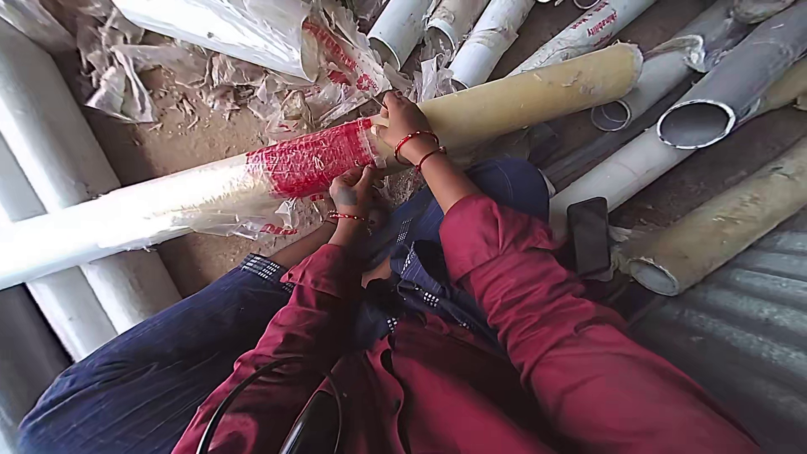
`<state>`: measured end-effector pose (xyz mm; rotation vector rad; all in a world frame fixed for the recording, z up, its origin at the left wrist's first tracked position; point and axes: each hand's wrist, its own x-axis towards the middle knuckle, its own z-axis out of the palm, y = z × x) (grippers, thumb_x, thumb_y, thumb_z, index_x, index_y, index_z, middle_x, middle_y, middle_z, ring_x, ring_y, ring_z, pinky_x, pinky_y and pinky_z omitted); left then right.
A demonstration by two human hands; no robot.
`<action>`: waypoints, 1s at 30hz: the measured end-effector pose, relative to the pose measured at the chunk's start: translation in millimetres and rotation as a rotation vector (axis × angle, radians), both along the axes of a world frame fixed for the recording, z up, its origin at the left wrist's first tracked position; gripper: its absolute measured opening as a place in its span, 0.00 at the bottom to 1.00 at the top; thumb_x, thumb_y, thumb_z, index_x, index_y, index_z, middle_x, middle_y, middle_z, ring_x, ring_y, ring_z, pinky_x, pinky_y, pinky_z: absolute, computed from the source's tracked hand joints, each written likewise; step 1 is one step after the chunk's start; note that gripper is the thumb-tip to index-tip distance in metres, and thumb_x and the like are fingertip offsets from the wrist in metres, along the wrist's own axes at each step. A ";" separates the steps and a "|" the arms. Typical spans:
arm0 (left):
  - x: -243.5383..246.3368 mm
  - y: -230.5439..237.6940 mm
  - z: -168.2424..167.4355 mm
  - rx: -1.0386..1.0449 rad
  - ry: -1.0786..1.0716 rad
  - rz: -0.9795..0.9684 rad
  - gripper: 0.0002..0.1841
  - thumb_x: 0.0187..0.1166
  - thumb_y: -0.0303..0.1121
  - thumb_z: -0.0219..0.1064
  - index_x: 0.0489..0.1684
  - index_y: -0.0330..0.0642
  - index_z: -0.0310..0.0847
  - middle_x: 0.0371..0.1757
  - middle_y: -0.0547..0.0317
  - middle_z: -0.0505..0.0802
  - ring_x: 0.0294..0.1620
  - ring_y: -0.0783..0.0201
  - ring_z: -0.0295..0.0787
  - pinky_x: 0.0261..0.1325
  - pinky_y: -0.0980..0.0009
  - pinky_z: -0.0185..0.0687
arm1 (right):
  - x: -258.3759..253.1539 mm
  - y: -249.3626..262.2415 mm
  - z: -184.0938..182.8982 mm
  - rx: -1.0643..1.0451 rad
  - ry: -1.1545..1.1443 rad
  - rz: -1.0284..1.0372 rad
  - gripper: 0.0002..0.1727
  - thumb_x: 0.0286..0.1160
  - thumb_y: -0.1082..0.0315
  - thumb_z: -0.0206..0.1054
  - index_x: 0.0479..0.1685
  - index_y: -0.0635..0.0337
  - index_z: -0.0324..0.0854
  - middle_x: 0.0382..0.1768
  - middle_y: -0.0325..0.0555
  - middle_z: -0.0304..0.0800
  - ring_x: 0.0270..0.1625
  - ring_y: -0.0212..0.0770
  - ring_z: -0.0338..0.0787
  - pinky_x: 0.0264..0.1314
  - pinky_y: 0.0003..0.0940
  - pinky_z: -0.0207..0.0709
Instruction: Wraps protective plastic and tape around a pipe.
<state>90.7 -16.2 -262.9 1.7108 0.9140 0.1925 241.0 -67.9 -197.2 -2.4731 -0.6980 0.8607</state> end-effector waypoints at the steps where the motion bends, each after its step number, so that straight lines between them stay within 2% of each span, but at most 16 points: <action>1: -1.4 0.4 0.0 0.066 0.028 -0.031 0.16 0.88 0.36 0.60 0.33 0.37 0.89 0.23 0.69 0.90 0.20 0.80 0.81 0.33 0.75 0.80 | 0.2 0.3 -0.5 -0.003 0.006 -0.007 0.28 0.78 0.65 0.73 0.74 0.68 0.74 0.74 0.63 0.79 0.75 0.57 0.82 0.74 0.53 0.76; 3: -5.5 1.5 1.4 0.204 0.089 -0.086 0.18 0.88 0.38 0.61 0.33 0.34 0.87 0.25 0.60 0.91 0.25 0.72 0.84 0.40 0.64 0.80 | 0.6 0.9 -3.1 0.006 0.011 -0.022 0.29 0.77 0.64 0.74 0.75 0.68 0.74 0.75 0.64 0.78 0.76 0.58 0.82 0.73 0.53 0.77; 5: -16.0 5.0 0.9 0.305 0.191 -0.087 0.18 0.87 0.38 0.60 0.38 0.30 0.89 0.31 0.47 0.93 0.32 0.58 0.89 0.46 0.51 0.81 | 3.1 2.6 -18.5 0.051 -0.038 -0.023 0.30 0.75 0.63 0.76 0.73 0.68 0.76 0.74 0.64 0.79 0.74 0.58 0.83 0.73 0.52 0.77; 7: -41.9 17.0 -5.1 0.258 0.364 0.011 0.20 0.88 0.37 0.60 0.45 0.23 0.89 0.44 0.29 0.93 0.50 0.37 0.90 0.62 0.35 0.74 | 7.6 5.5 -43.6 0.119 -0.147 -0.003 0.30 0.70 0.61 0.80 0.68 0.68 0.80 0.68 0.61 0.84 0.70 0.55 0.86 0.74 0.50 0.77; 8: -62.4 25.6 -11.7 0.205 0.400 0.074 0.21 0.90 0.37 0.59 0.47 0.21 0.86 0.47 0.26 0.91 0.53 0.37 0.89 0.64 0.36 0.73 | 6.7 5.9 -43.5 0.130 -0.157 0.013 0.30 0.69 0.61 0.80 0.69 0.69 0.80 0.69 0.62 0.84 0.71 0.56 0.85 0.75 0.51 0.76; 10: -95.3 40.1 -12.2 0.163 0.320 0.109 0.21 0.93 0.38 0.53 0.53 0.23 0.84 0.47 0.38 0.92 0.45 0.56 0.91 0.59 0.55 0.84 | 4.9 4.9 -16.5 0.080 -0.090 0.035 0.33 0.75 0.63 0.76 0.77 0.69 0.74 0.77 0.64 0.77 0.80 0.61 0.76 0.78 0.54 0.72; 12: -112.1 39.9 -2.4 0.149 0.188 0.074 0.20 0.93 0.37 0.54 0.55 0.24 0.84 0.46 0.43 0.94 0.38 0.66 0.93 0.52 0.66 0.89 | 1.7 0.2 -1.7 0.030 -0.046 0.034 0.35 0.77 0.64 0.74 0.82 0.69 0.70 0.81 0.65 0.72 0.84 0.62 0.71 0.80 0.56 0.71; 14: -115.8 35.2 8.5 0.174 0.165 0.088 0.18 0.89 0.36 0.62 0.53 0.23 0.86 0.43 0.42 0.95 0.35 0.64 0.94 0.51 0.63 0.90 | -1.8 -1.1 0.5 0.034 -0.046 0.036 0.33 0.76 0.65 0.75 0.78 0.71 0.72 0.79 0.67 0.73 0.83 0.64 0.72 0.80 0.58 0.70; 18: -99.0 32.9 17.6 0.328 0.201 0.059 0.17 0.80 0.36 0.73 0.36 0.24 0.81 0.31 0.39 0.91 0.32 0.48 0.91 0.47 0.46 0.85 | -3.5 -3.4 -4.1 0.068 -0.073 0.038 0.30 0.75 0.67 0.76 0.72 0.75 0.75 0.75 0.74 0.75 0.79 0.69 0.75 0.79 0.62 0.69; 20: -89.7 31.3 10.1 0.335 0.112 0.052 0.18 0.82 0.37 0.71 0.30 0.27 0.79 0.25 0.44 0.87 0.27 0.52 0.87 0.41 0.50 0.85 | -5.3 -6.4 -6.8 0.085 -0.094 0.042 0.31 0.73 0.67 0.77 0.72 0.77 0.74 0.75 0.76 0.75 0.78 0.71 0.76 0.79 0.63 0.68; 22: -80.8 27.8 10.6 0.323 0.017 0.012 0.22 0.90 0.40 0.60 0.29 0.28 0.82 0.22 0.47 0.84 0.27 0.54 0.83 0.40 0.51 0.79 | -6.8 -8.6 -6.9 0.086 -0.097 0.057 0.31 0.73 0.67 0.78 0.71 0.78 0.74 0.74 0.77 0.75 0.78 0.72 0.76 0.80 0.63 0.67; 24: -70.6 25.0 21.6 0.349 0.010 -0.048 0.22 0.92 0.38 0.54 0.37 0.26 0.87 0.30 0.40 0.90 0.37 0.47 0.89 0.50 0.46 0.80 | -7.6 -9.1 -5.3 0.083 -0.092 0.069 0.32 0.73 0.68 0.78 0.72 0.79 0.73 0.75 0.77 0.75 0.78 0.71 0.76 0.80 0.64 0.67; 26: -61.9 23.9 34.0 0.370 0.022 -0.136 0.18 0.92 0.31 0.53 0.58 0.24 0.86 0.51 0.31 0.94 0.57 0.38 0.92 0.68 0.41 0.77 | -8.1 -9.6 -4.7 0.081 -0.092 0.065 0.31 0.73 0.68 0.78 0.70 0.79 0.74 0.75 0.77 0.74 0.78 0.71 0.76 0.80 0.64 0.67; 27: -59.0 24.4 33.2 0.410 -0.023 -0.163 0.17 0.90 0.24 0.54 0.68 0.24 0.82 0.58 0.32 0.93 0.62 0.37 0.91 0.73 0.43 0.77 | -8.3 -9.8 -5.1 0.074 -0.089 0.060 0.30 0.73 0.68 0.78 0.70 0.78 0.74 0.75 0.77 0.74 0.78 0.72 0.76 0.80 0.64 0.67; 28: -56.2 26.3 28.4 0.473 -0.093 -0.166 0.20 0.87 0.19 0.53 0.75 0.23 0.76 0.61 0.32 0.93 0.63 0.37 0.92 0.73 0.45 0.78 | -8.1 -9.8 -5.9 0.069 -0.089 0.060 0.31 0.73 0.67 0.78 0.70 0.78 0.74 0.75 0.77 0.74 0.78 0.72 0.76 0.80 0.64 0.67; 30: -49.7 34.0 24.6 0.572 -0.200 -0.120 0.26 0.80 0.11 0.51 0.79 0.22 0.71 0.66 0.31 0.90 0.66 0.36 0.90 0.72 0.48 0.79 | -7.1 -8.9 -7.1 0.067 -0.090 0.062 0.31 0.74 0.67 0.77 0.71 0.78 0.74 0.75 0.78 0.74 0.78 0.72 0.76 0.79 0.64 0.67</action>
